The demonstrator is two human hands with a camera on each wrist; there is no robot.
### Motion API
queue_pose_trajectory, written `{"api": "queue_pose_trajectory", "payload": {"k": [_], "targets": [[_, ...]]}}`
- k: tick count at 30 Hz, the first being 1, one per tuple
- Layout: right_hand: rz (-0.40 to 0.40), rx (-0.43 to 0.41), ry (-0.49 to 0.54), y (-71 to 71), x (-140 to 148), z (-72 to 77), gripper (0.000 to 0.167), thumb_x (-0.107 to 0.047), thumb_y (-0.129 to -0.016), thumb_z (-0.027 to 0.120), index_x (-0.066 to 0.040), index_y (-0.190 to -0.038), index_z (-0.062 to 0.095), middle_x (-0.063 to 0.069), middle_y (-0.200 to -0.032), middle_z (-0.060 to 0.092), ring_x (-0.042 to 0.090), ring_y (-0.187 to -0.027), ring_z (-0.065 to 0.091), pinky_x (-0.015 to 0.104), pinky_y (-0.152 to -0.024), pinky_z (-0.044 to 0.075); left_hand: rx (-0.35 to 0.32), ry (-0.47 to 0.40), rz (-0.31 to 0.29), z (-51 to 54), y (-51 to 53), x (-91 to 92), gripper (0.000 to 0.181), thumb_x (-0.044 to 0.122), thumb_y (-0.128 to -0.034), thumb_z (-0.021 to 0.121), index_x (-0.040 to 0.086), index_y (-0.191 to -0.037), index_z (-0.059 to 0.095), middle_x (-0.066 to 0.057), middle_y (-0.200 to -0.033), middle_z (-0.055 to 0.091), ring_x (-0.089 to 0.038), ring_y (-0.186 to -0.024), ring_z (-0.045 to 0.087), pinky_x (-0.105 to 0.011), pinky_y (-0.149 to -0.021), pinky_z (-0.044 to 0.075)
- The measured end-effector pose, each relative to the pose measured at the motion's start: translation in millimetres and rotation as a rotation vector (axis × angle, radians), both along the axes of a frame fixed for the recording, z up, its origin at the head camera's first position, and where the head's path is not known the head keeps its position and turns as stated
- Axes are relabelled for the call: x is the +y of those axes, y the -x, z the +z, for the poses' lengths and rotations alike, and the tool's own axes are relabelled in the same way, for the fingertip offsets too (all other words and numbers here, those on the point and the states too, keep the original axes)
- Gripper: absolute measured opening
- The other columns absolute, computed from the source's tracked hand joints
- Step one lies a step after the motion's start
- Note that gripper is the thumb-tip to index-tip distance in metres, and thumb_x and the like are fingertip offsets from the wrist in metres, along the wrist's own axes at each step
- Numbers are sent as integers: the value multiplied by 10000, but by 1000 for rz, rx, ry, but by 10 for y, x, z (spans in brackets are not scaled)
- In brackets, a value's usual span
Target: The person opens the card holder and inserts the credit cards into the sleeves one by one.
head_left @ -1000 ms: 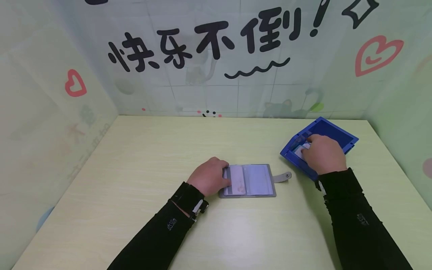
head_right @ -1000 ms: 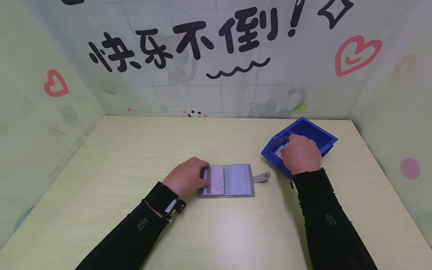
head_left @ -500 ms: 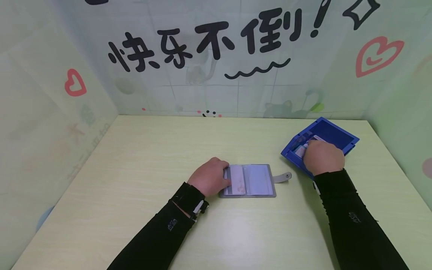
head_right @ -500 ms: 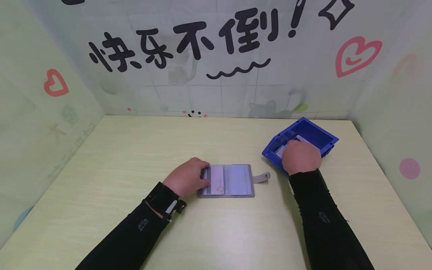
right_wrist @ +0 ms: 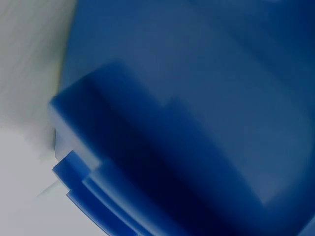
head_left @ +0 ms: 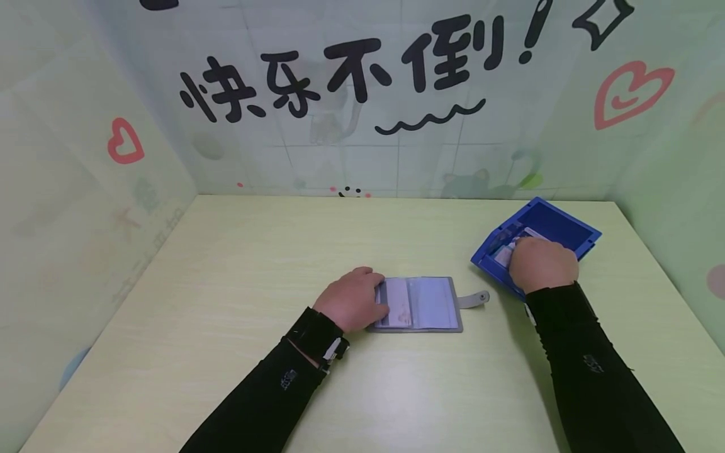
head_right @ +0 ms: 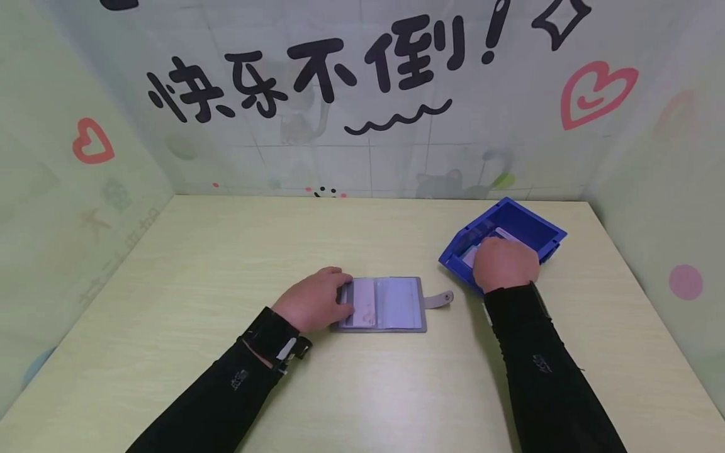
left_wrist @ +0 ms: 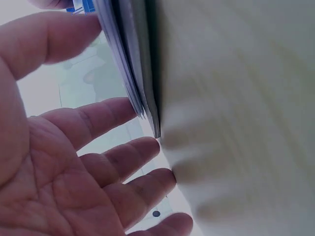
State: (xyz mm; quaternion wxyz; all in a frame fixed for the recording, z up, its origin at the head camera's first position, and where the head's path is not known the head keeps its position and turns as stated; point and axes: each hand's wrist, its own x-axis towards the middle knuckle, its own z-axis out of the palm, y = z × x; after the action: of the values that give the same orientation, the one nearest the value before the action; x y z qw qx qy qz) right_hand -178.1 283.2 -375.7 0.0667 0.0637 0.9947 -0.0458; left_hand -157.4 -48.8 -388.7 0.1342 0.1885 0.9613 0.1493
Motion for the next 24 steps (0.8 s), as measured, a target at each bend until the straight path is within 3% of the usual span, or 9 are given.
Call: {"api": "queue_pose_trajectory", "payload": {"k": [7,24], "targets": [[1,-20,3,7,-3,22,304,-154,-994,577,104,-1111,687,314,-971,723,460,-772,653,669,-818,561,-41,-15,0,6,-1,-12,610,373,-970,706,73,-1489,591,-149,-1592,515,-304,-1415,539,-456,-1175,465],[-7,-46,-4,33,-3,37,282,-133,-992,565,106,-1056,699,315,-992,722,489,-854,658,662,-841,535,-33,-3,1,25,4,2,606,383,-970,715,79,-1482,599,-137,-1579,532,-297,-1385,558,-447,-1161,481]]}}
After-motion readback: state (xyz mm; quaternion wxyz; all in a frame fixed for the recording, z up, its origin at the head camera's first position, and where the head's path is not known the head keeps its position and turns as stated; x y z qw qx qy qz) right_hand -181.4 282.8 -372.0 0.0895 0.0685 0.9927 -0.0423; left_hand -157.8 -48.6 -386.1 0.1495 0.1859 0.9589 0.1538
